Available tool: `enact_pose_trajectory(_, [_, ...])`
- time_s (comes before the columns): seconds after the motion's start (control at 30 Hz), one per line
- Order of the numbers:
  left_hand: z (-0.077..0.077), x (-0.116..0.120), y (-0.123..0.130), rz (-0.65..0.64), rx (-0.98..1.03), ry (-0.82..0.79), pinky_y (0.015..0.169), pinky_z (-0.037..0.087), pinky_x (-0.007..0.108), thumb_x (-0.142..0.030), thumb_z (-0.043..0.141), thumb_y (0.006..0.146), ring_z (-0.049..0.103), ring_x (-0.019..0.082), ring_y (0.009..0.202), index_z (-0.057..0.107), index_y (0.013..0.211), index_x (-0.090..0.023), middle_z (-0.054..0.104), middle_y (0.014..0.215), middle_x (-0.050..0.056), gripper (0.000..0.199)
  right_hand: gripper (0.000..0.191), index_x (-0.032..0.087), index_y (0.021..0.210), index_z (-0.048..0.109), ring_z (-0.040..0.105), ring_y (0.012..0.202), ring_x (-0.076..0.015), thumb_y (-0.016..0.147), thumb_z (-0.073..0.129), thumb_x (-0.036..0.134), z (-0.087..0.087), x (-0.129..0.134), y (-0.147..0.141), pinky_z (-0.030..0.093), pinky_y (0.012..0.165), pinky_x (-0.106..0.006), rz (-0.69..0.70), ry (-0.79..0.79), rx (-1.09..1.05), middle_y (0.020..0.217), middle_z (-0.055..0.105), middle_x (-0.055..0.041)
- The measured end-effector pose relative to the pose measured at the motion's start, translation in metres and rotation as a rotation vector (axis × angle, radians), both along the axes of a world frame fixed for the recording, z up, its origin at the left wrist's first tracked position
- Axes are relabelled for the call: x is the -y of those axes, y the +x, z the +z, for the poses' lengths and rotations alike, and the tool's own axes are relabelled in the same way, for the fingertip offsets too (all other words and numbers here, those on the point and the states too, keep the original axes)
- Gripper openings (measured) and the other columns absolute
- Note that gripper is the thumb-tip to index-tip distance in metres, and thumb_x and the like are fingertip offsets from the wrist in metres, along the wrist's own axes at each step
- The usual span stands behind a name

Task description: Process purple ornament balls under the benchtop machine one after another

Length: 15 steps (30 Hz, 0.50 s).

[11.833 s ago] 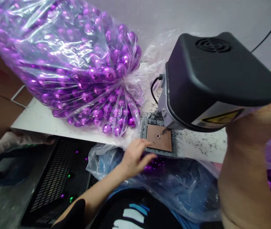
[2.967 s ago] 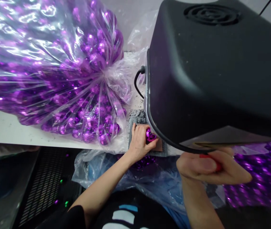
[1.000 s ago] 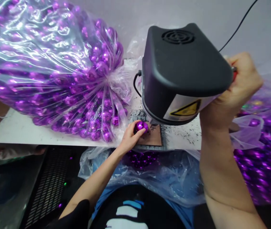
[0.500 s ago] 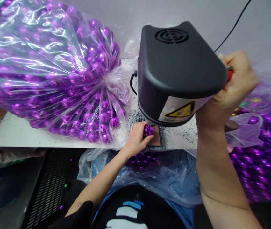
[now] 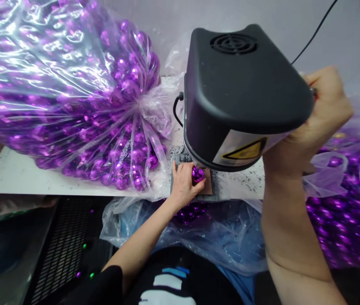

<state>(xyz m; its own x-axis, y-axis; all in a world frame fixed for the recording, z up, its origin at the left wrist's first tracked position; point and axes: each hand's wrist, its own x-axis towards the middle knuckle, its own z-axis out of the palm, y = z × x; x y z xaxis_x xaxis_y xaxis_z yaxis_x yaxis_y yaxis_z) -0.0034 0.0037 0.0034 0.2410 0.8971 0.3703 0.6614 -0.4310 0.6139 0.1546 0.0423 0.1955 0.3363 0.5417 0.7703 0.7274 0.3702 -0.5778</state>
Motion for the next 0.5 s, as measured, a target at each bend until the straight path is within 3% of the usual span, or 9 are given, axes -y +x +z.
enact_pose_trajectory(0.13, [0.000,0.000,0.000,0.020,0.003,0.002,0.111,0.030,0.055,-0.028,0.069,0.078,0.058,0.028,0.104,0.054,0.108,-0.022,0.064,0.098,0.005,0.035,0.038,0.009,0.074,0.046,0.027,0.064,0.0017,0.092,0.043,0.042,0.001,0.005,0.003,0.020,0.065,-0.018,-0.019,-0.027,0.052,0.063,0.030,0.0042])
enact_pose_trajectory(0.23, [0.000,0.000,0.000,0.019,0.003,-0.006,0.111,0.032,0.055,-0.028,0.068,0.078,0.058,0.028,0.103,0.055,0.102,-0.022,0.063,0.097,0.006,0.028,0.036,0.009,0.075,0.049,0.027,0.062,0.0026,0.094,0.042,0.039,-0.005,0.015,0.005,0.023,0.063,-0.016,-0.031,0.047,0.120,0.063,0.030,0.0035])
enact_pose_trajectory(0.4, [-0.002,0.001,-0.001,-0.006,-0.011,-0.029,0.111,0.031,0.057,-0.031,0.065,0.081,0.057,0.027,0.104,0.056,0.100,-0.020,0.063,0.100,0.007,0.023,0.032,0.013,0.080,0.060,0.043,0.061,0.0010,0.093,0.045,0.038,-0.031,0.042,0.008,0.034,0.061,-0.018,-0.093,0.132,0.163,0.068,0.050,0.0005])
enact_pose_trajectory(0.5, [-0.003,0.000,-0.002,-0.028,-0.003,-0.036,0.112,0.030,0.057,-0.032,0.064,0.083,0.058,0.027,0.105,0.057,0.100,-0.020,0.064,0.101,0.007,0.022,0.032,0.015,0.078,0.064,0.050,0.055,-0.0052,0.087,0.052,0.043,-0.046,0.054,0.009,0.037,0.056,-0.022,-0.062,0.185,0.122,0.058,0.049,-0.0004])
